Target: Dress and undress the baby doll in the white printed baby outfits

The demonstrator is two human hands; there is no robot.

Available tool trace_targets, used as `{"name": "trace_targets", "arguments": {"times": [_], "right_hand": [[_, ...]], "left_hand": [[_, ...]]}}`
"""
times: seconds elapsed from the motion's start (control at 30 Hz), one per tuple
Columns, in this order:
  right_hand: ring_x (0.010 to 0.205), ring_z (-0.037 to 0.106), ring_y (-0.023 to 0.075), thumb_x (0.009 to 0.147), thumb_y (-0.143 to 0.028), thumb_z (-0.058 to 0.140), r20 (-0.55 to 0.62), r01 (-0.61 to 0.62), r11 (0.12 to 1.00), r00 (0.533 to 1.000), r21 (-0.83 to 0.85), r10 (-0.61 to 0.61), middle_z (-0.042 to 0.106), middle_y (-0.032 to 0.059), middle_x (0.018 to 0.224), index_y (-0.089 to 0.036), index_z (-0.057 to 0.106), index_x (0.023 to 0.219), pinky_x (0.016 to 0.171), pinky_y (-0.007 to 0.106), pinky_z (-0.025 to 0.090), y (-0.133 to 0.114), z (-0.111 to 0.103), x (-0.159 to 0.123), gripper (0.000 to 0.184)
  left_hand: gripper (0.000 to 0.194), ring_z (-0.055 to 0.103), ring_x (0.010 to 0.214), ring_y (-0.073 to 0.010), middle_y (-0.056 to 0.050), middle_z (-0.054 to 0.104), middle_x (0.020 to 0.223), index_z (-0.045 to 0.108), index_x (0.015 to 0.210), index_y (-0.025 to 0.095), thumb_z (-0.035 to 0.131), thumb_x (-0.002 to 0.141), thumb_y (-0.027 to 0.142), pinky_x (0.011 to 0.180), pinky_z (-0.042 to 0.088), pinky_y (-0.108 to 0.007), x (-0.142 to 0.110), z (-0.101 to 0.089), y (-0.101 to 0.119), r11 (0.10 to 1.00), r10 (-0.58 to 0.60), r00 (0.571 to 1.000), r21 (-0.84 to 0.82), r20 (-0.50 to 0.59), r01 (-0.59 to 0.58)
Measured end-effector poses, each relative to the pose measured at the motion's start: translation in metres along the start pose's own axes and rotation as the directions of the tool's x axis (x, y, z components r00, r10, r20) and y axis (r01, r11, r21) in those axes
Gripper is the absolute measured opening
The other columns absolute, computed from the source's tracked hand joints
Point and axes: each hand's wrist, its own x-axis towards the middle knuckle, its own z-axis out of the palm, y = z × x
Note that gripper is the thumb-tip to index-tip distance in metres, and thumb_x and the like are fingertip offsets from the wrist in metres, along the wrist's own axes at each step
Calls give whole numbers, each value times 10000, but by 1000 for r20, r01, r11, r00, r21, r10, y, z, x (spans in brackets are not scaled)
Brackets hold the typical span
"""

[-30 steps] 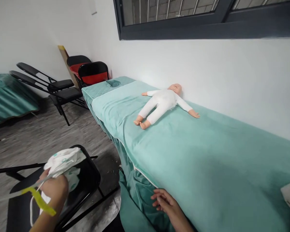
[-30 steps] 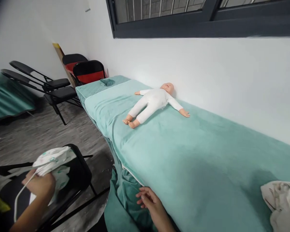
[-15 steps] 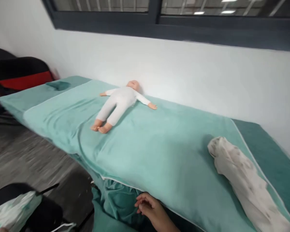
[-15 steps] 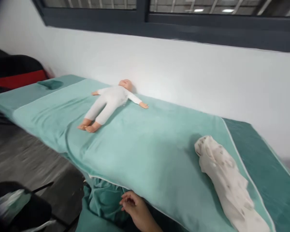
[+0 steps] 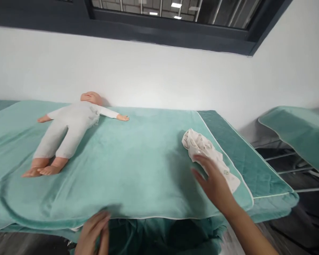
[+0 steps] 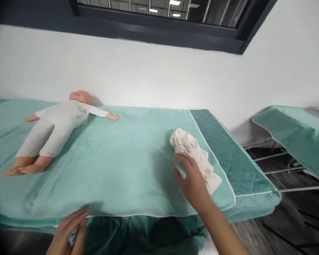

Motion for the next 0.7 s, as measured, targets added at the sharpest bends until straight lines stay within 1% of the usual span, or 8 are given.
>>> {"name": "trace_targets", "arguments": {"times": [0.1,0.17,0.27,0.37,0.47,0.53,0.6,0.7], "right_hand": [[1269,515,399,912,-427,585,-216,39,944,970,-328,-115,607,164,1364,-262,638,1287,1095,614,397,30,-8,23,413],[1202,547,393,915,-395,568,-209,51,905,966,-421,-152,634,178,1311,-222,671,1166,1024,592,447,44,-8,33,322],[1086,604,338,946,-335,505,-158,117,900,967,-419,-200,701,150,1176,-226,680,952,958,516,478,50,-14,45,206],[951,633,279,935,-358,531,-291,19,956,951,-294,-109,725,118,1038,-220,668,940,873,432,494,39,-39,62,194],[779,602,206,867,-412,647,-443,-147,978,894,-147,67,701,48,887,-217,684,951,768,363,483,22,-78,83,215],[750,578,175,848,-388,691,-513,-157,982,855,-103,83,691,37,876,-211,695,950,744,342,467,11,-104,98,204],[703,545,145,853,-331,709,-566,-173,982,818,-74,101,686,45,871,-193,704,952,698,328,453,2,-125,112,171],[627,486,99,882,-273,710,-611,-253,966,773,-52,169,684,67,873,-147,715,1017,612,313,418,-11,-146,134,185]], "left_hand": [[553,712,1116,-340,89,747,1168,597,1246,662,623,833,295,980,587,-569,53,53,49,968,217,958,-171,188,-185],[359,699,1143,-303,-6,741,1188,668,1239,427,525,932,307,1020,568,-543,93,95,84,946,277,922,-246,271,-211],[367,650,1218,-261,-105,692,1295,601,1314,214,462,990,315,1062,533,-472,141,160,126,953,288,847,-224,446,-206],[474,566,1323,-277,-119,603,1450,480,1463,205,466,1011,347,1114,460,-488,165,207,152,911,380,703,-113,602,-396],[540,474,1411,-296,-107,458,1594,345,1564,268,415,1039,371,1091,434,-510,170,228,166,772,494,532,-65,687,-632],[511,478,1400,-292,-99,431,1609,340,1566,306,357,1058,353,1043,445,-489,168,230,170,684,543,459,-53,703,-728],[474,508,1358,-284,-90,458,1582,393,1534,331,315,1067,327,1003,452,-467,165,227,171,627,568,428,-33,703,-778],[476,531,1321,-279,-96,457,1576,411,1525,336,319,1061,287,982,452,-447,163,222,171,588,583,423,-2,693,-808]]}}
